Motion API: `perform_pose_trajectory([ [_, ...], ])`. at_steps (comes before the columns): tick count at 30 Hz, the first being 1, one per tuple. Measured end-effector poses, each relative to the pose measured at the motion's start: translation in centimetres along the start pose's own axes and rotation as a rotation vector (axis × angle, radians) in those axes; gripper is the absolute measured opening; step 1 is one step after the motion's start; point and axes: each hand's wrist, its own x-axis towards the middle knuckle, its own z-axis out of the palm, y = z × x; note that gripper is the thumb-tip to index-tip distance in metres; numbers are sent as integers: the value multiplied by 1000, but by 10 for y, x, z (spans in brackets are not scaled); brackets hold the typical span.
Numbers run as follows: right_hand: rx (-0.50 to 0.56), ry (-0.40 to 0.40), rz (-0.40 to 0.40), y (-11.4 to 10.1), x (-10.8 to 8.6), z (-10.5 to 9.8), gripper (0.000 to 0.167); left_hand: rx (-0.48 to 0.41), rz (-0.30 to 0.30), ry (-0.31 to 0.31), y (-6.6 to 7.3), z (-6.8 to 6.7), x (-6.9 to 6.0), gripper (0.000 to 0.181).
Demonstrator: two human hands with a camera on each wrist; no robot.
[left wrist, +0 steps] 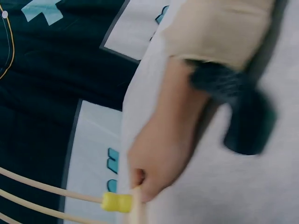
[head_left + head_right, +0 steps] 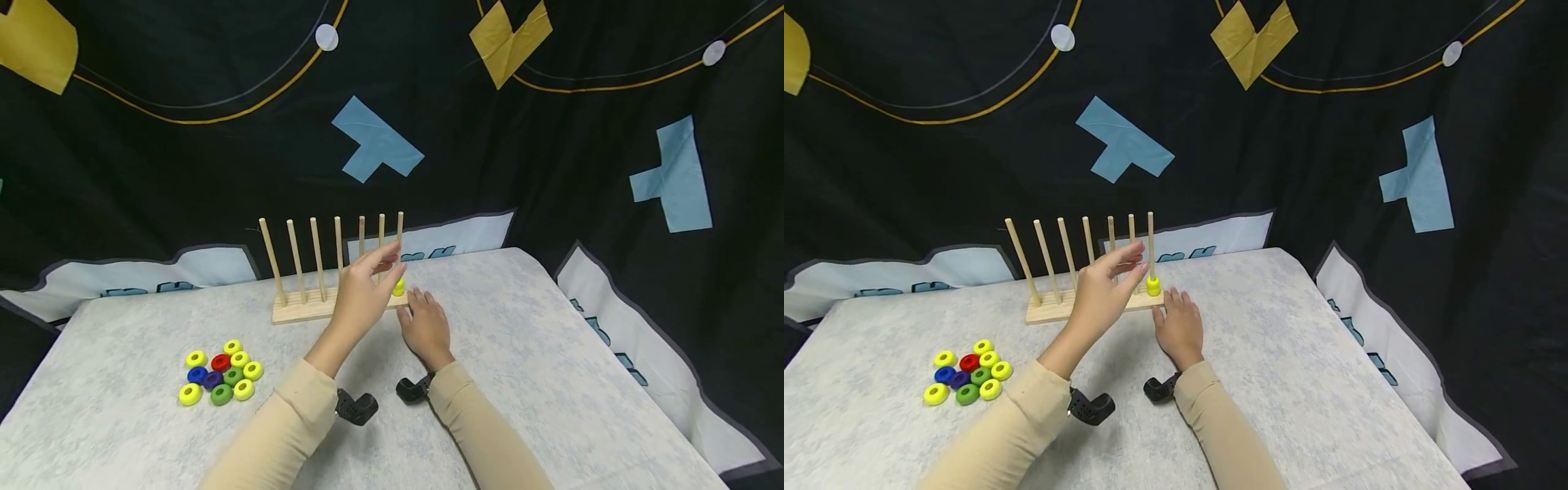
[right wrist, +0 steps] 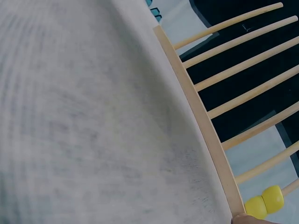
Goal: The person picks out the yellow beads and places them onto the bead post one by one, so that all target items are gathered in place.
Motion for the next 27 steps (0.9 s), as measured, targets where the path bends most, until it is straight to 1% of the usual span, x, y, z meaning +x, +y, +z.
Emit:
perform_pose_trajectory([
  [3, -3, 5, -10, 1, 0, -1, 56, -49, -9, -16, -2, -2, -21, 36],
  [6, -10, 12, -18, 1, -1, -1, 55, -69, -14, -58, -4, -3, -42, 36],
  [9, -16, 10, -14, 1, -1, -1, 55, -46, -18, -92, -8, -5, -62, 37],
  [14, -2, 7, -6, -2, -1, 0, 55, 12, -13, -73, -20, -17, -91, 37],
  [17, 3, 6, -4, -3, -1, 0, 55, 50, -17, -67, -29, -30, -107, 38],
  [19, 10, 7, -8, -3, -1, 0, 55, 84, -36, -62, -36, -40, -117, 40],
  [24, 15, 9, -1, -2, -3, 0, 56, 181, -130, -19, -54, -68, -138, 42],
  [27, 13, 13, 1, -3, -4, 1, 55, 253, -180, 14, -64, -89, -149, 41],
])
